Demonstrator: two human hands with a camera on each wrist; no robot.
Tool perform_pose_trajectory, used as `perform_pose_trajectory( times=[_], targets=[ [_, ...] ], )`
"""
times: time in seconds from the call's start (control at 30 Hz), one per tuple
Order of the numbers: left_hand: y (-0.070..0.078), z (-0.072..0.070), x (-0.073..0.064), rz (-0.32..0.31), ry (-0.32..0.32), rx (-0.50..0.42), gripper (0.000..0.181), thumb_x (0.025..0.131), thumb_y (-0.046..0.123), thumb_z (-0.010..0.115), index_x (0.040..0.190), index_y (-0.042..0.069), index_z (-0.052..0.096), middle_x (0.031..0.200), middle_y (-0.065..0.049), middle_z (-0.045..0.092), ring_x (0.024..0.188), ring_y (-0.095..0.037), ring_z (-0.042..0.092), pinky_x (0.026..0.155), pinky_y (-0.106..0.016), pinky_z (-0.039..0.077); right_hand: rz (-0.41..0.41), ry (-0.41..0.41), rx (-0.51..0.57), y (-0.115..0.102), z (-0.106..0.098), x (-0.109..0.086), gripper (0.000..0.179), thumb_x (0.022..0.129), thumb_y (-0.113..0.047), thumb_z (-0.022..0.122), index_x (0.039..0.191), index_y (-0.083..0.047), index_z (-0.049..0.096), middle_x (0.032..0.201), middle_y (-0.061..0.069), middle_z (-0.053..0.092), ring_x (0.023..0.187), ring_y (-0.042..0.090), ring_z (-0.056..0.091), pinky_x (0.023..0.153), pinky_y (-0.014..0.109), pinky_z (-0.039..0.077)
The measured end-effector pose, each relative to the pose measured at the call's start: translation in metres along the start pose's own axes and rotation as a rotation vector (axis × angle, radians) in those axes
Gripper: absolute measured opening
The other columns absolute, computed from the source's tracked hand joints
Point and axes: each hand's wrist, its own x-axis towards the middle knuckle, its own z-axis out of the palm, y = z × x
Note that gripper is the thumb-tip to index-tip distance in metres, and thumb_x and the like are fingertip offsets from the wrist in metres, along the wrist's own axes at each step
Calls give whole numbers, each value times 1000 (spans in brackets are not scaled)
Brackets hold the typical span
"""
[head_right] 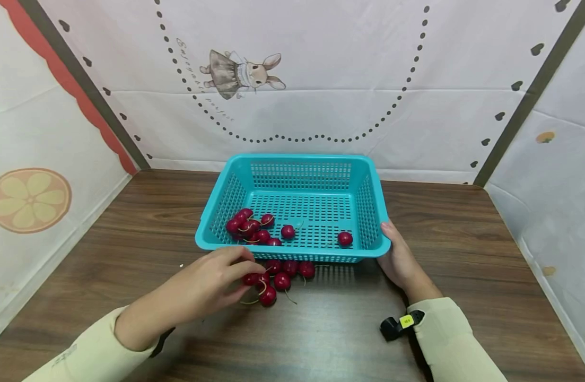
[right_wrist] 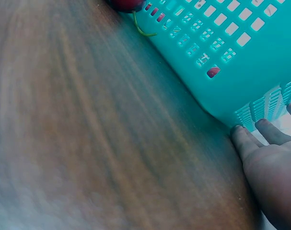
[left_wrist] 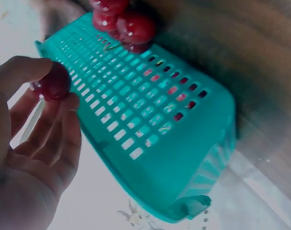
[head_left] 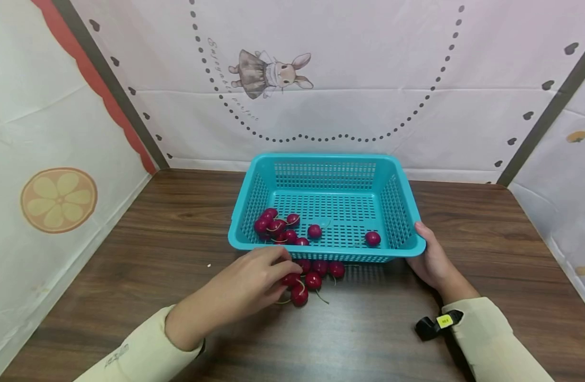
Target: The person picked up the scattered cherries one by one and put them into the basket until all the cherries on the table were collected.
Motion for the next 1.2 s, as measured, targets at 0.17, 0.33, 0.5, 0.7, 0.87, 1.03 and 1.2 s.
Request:
perform_pose_trajectory(
  times=[0.17, 0.33, 0.5, 0.7, 0.87, 1.03, 1.2],
  targets=[
    [-3, -12, 13, 23, 85, 7, 37, 78, 14, 86, 112, 13, 73, 105, -2, 67, 94, -13, 64, 84, -26, 59, 7, 6, -3, -2, 2, 1, 67, 105, -52, 19, 161, -25, -7, 169, 8, -4, 153, 28, 5, 122, 33, 20],
    [-11, -18, 34, -48, 55, 19, 39, 77, 19, 87, 114, 14, 73, 106, -1, 69, 94, -13, 64, 84, -27, 59, -8, -3, -2, -2, 0, -1, 67, 106, -51, 18, 161, -24, -8, 168, 9, -5, 152, 28, 6, 114, 21, 30],
    [-24, -16, 54, -130, 13, 22, 43, 77, 23, 87, 117, 13, 72, 105, -3, 69, 91, -14, 66, 80, -28, 60, -19, -9, -2, -1, -1, -2, 66, 106, -52, 17, 161, -24, -7, 167, 10, -3, 149, 25, 11, 102, 12, 36],
    [-37, -11, 74, -177, -18, 63, 40, 79, 23, 86, 116, 13, 73, 103, -3, 71, 90, -17, 67, 82, -31, 60, -16, -12, -15, 0, -1, -1, 66, 105, -53, 16, 161, -24, -5, 167, 10, -1, 148, 24, 15, 102, 12, 37],
    [-47, -5, 86, -236, -87, 97, 40, 79, 26, 86, 115, 14, 73, 103, -3, 74, 90, -18, 69, 84, -35, 59, -2, -6, -19, -1, 0, -1, 68, 105, -55, 17, 161, -24, -5, 167, 11, -1, 149, 28, 13, 101, 12, 38],
    [-56, 7, 94, -299, -149, 104, 36, 79, 27, 86, 111, 14, 73, 99, -2, 75, 88, -17, 69, 85, -36, 59, -4, 4, -7, -1, 1, -1, 68, 105, -54, 17, 161, -23, -6, 167, 12, -2, 150, 31, 11, 101, 12, 39],
    [-59, 17, 98, -355, -236, 122, 33, 80, 29, 85, 107, 14, 73, 94, -2, 76, 84, -17, 69, 87, -38, 58, -1, 13, -5, -2, 2, -1, 69, 105, -54, 17, 161, -23, -7, 167, 12, -2, 149, 30, 11, 100, 12, 39]
  ],
)
